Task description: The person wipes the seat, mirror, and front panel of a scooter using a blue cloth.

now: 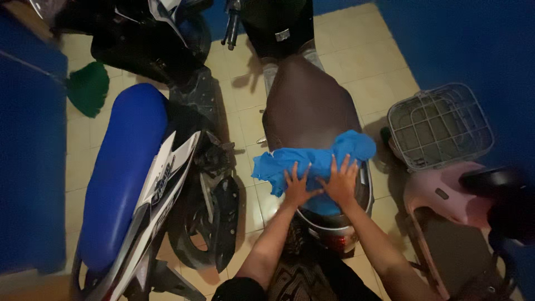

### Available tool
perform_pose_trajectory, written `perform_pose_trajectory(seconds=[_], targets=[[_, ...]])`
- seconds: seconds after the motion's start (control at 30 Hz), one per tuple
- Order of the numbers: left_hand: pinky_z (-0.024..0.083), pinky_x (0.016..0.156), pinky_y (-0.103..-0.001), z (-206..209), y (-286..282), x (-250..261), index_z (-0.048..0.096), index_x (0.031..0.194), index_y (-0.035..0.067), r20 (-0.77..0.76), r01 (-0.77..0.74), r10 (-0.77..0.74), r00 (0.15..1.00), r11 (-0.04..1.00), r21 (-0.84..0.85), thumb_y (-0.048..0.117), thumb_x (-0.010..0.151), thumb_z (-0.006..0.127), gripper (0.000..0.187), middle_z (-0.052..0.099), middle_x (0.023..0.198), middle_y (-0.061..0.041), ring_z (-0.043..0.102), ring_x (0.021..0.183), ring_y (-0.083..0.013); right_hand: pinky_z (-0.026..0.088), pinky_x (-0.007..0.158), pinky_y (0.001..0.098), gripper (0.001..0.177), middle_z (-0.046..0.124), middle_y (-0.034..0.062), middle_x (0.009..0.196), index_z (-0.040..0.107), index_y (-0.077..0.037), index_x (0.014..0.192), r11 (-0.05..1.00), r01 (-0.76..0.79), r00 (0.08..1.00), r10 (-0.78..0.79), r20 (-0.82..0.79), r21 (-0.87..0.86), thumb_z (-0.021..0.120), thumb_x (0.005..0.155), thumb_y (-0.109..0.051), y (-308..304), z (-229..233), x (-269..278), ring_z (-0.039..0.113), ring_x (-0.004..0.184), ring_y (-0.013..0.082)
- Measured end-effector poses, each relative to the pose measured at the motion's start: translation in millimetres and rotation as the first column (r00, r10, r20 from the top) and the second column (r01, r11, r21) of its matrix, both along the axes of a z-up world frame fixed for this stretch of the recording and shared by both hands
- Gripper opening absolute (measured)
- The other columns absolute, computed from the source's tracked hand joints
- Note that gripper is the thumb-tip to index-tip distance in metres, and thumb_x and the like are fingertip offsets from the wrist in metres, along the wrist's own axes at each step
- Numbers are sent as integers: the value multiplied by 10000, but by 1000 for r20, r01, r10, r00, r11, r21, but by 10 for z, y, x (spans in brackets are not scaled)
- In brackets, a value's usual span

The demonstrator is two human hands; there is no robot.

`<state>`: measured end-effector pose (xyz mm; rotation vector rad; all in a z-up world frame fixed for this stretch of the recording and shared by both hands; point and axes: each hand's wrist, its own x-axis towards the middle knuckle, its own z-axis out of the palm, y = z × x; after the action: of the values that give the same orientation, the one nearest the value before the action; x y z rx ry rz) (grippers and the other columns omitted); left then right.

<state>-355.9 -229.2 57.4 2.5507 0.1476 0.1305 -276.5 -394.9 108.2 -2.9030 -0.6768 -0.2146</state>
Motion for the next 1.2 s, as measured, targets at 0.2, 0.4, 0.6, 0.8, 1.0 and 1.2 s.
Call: perform_pose_trajectory(seconds=[0.2,0.4,0.6,0.8,1.0,1.2], targets=[[98,1166,-774,-104,72,333,338,1629,163,138,-152,152,979,988,-5,785,746,704,1140,255,1621,-300,185,1556,-453,192,1117,744,1094,210,445,1567,327,-70,1589,997,-35,999,33,32,73,636,793,-754,263,-183,475,220,1393,695],[146,1150,-747,-24,-107,-143,338,1624,118,214,-61,64,975,998,-23,709,801,709,1079,271,1559,-389,215,1493,-516,248,1221,646,986,235,376,1624,373,-111,1610,1000,-18,1000,17,25,25,743,799,-532,-15,7,-209,291,1462,633],[192,1194,-728,252,-471,-697,365,1580,87,40,63,-66,997,997,54,385,732,842,1017,361,1440,-334,324,1430,-514,321,1115,616,895,287,427,1578,386,-72,1587,992,127,987,-126,-98,1,772,803,-265,-329,133,-884,336,1371,651],[453,1093,-531,86,-507,-878,603,1447,139,114,-26,25,993,1000,8,26,807,714,659,519,1416,-241,485,1277,-479,407,1128,563,631,489,404,1446,522,-7,1354,995,102,991,-100,85,-22,734,772,-125,-355,-202,-1146,501,1319,566],[441,1061,-503,145,-148,-1094,613,1251,-6,112,-293,339,934,907,-301,43,721,712,541,585,1215,-291,542,1183,-465,468,808,548,591,662,230,1015,626,-4,1194,968,-47,996,27,84,247,782,685,-262,189,-76,-1624,624,942,440],[470,1028,-487,-105,20,-1488,634,1227,-9,177,-337,408,895,882,-330,91,843,627,397,632,1216,-275,595,1161,-458,458,797,482,295,627,137,999,660,-110,1201,972,-234,962,234,139,-22,675,915,-183,570,-309,-1745,608,952,340]])
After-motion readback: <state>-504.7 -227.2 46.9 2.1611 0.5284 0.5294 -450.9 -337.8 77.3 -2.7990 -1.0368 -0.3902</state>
